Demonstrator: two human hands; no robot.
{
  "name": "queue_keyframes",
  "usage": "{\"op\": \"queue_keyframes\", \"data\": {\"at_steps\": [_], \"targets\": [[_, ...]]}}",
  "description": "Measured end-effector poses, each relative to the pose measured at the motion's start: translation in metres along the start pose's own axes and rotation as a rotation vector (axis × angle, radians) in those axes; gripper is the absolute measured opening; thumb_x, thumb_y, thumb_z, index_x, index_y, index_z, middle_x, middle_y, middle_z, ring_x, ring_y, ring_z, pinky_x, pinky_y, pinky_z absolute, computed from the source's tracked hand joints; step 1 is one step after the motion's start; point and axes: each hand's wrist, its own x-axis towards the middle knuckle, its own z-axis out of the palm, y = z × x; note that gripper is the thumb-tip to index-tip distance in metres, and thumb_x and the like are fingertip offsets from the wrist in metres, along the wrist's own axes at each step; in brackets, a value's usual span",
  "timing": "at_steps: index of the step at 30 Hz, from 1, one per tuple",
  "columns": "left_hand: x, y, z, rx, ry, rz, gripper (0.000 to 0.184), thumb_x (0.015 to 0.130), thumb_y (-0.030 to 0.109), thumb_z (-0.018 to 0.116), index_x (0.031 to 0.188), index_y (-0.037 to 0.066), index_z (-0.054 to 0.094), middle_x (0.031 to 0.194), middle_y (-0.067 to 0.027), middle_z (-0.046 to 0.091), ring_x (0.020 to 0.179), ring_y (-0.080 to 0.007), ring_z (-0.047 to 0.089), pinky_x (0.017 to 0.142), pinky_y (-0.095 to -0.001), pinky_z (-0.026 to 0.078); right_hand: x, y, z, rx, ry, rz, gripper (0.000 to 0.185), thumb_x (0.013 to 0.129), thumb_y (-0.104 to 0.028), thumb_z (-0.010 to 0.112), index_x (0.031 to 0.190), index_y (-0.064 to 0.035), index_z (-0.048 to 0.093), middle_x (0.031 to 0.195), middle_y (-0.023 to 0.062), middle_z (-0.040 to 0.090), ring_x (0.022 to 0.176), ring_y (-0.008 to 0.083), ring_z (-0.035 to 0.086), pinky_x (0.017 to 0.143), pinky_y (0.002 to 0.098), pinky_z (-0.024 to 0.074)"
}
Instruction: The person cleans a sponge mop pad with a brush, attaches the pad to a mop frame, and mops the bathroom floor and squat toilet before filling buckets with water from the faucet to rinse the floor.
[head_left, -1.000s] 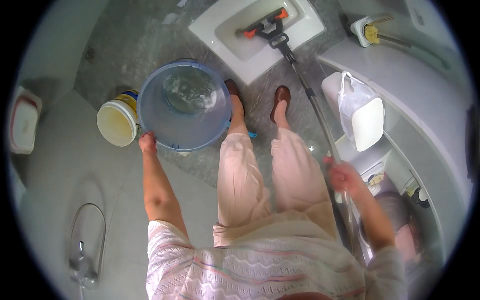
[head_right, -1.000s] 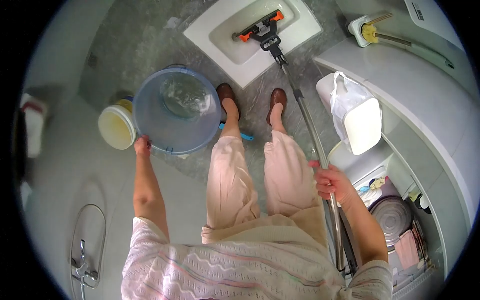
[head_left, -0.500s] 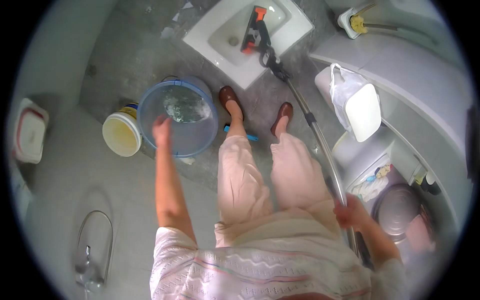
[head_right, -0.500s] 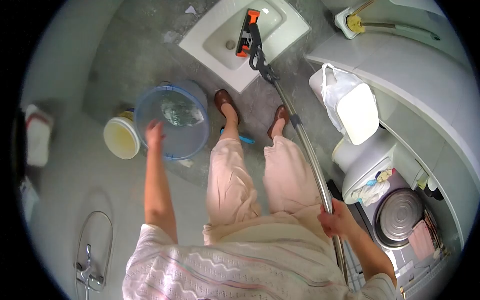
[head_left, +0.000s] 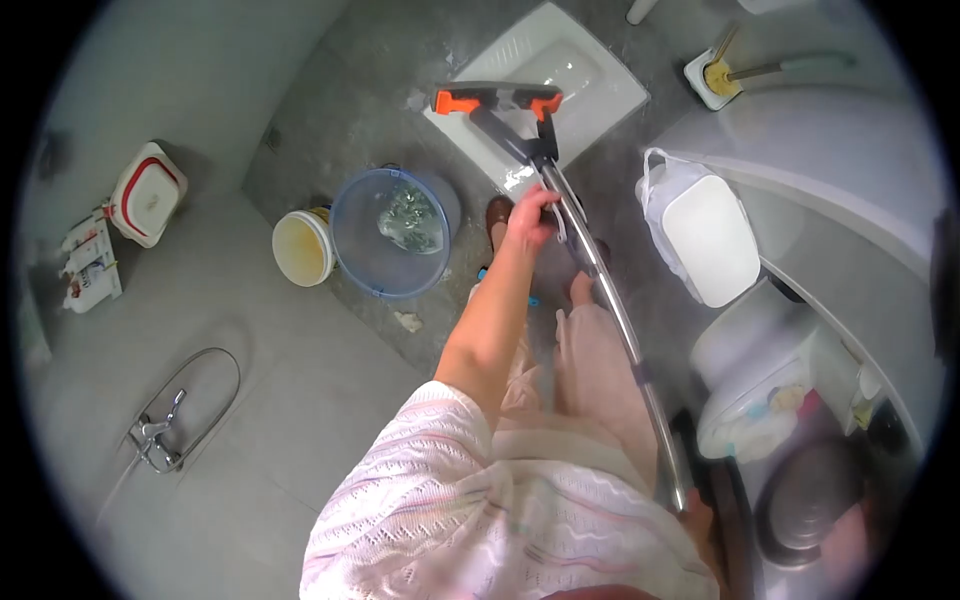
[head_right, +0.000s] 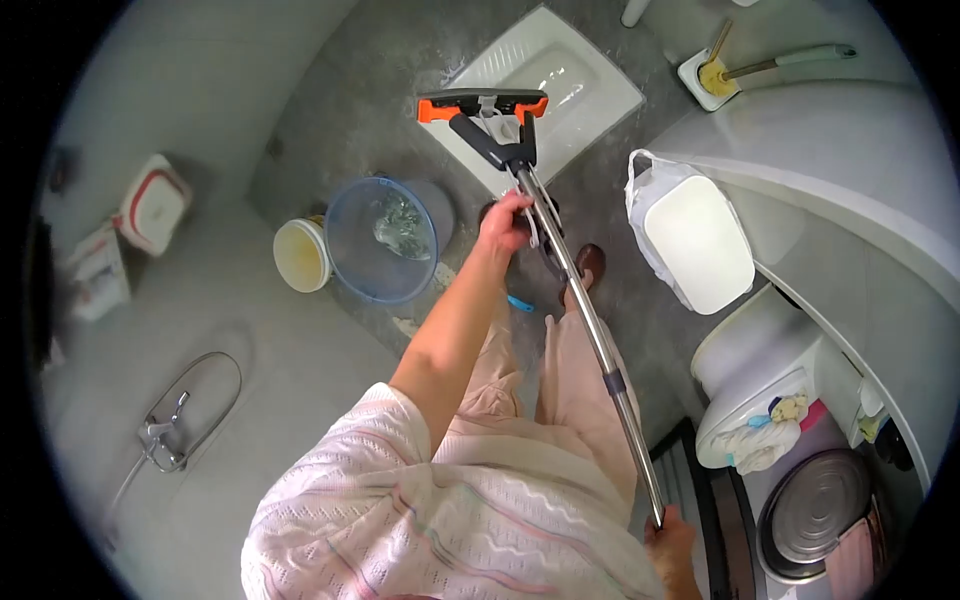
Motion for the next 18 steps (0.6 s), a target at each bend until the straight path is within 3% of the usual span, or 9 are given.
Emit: {"op": "queue_keyframes", "data": {"at_steps": [2,3,9,13,16,17,18], "targets": [[-0.021,-0.005,0.012,0.037,-0.048,-0.003,0.029,0.068,-0.002,0.052,0.096,0.005,0.051,0.085,-0.0095,0.056,0.079,-0.0248,0.056,0.073,-0.0416,0.048,0.0,0.014,0.012,0.009,-0.027,0.073,0.017,0.068,-0.012,0.062,0.077,-0.0065,0.048,0.053,0.013,0.051,0.05,0.0336,0.054,0.047,0.04,0.0416],[-0.029,-0.005,0.017,0.06,-0.125,-0.017,0.033,0.067,-0.003,0.052,0.099,0.005,0.05,0.085,-0.0093,0.056,0.08,-0.0243,0.056,0.075,-0.0411,0.048,0.001,0.027,0.023,-0.015,-0.075,0.113,0.023,0.068,-0.012,0.063,0.086,-0.0062,0.05,0.06,0.0144,0.053,0.055,0.0325,0.055,0.052,0.0398,0.0432],[-0.1,0.016,0.09,0.104,-0.42,-0.04,0.049,0.058,-0.014,0.049,0.103,0.006,0.051,0.093,-0.0078,0.056,0.097,-0.0301,0.054,0.085,-0.0389,0.043,0.04,0.011,0.058,0.241,0.198,0.033,0.042,0.068,-0.013,0.065,0.106,-0.0077,0.048,0.077,0.015,0.056,0.066,0.0286,0.058,0.06,0.0367,0.0448],[-0.124,0.033,0.113,0.252,-0.482,-0.005,0.051,0.06,-0.013,0.051,0.106,0.007,0.051,0.094,-0.0058,0.056,0.091,-0.0237,0.057,0.083,-0.0354,0.043,0.067,-0.039,0.058,0.359,0.375,0.037,0.048,0.066,-0.013,0.067,0.11,-0.009,0.048,0.076,0.0095,0.056,0.063,0.0238,0.055,0.06,0.0338,0.0448],[-0.146,0.045,0.133,0.313,-0.455,0.02,0.047,0.063,-0.011,0.051,0.107,0.007,0.05,0.094,-0.0057,0.057,0.091,-0.0215,0.057,0.084,-0.0346,0.043,0.085,-0.078,0.043,0.288,0.571,-0.17,0.049,0.067,-0.013,0.067,0.111,-0.0085,0.047,0.079,0.0107,0.056,0.063,0.0243,0.055,0.059,0.0335,0.0446],[-0.15,0.049,0.134,0.359,-0.498,0.05,0.044,0.065,-0.01,0.052,0.107,0.006,0.051,0.095,-0.0048,0.057,0.091,-0.0192,0.056,0.084,-0.0331,0.042,0.091,-0.089,0.042,0.293,0.679,-0.224,0.036,0.068,-0.013,0.066,0.101,-0.007,0.051,0.071,0.01,0.056,0.057,0.025,0.054,0.055,0.0344,0.0437],[-0.156,0.053,0.139,0.384,-0.496,0.068,0.044,0.066,-0.009,0.052,0.107,0.006,0.051,0.096,-0.0047,0.056,0.091,-0.0188,0.056,0.084,-0.0324,0.042,0.091,-0.092,0.038,0.273,0.596,-0.201,0.031,0.069,-0.013,0.066,0.095,-0.0065,0.052,0.067,0.0097,0.055,0.055,0.0256,0.053,0.053,0.035,0.0431]]}}
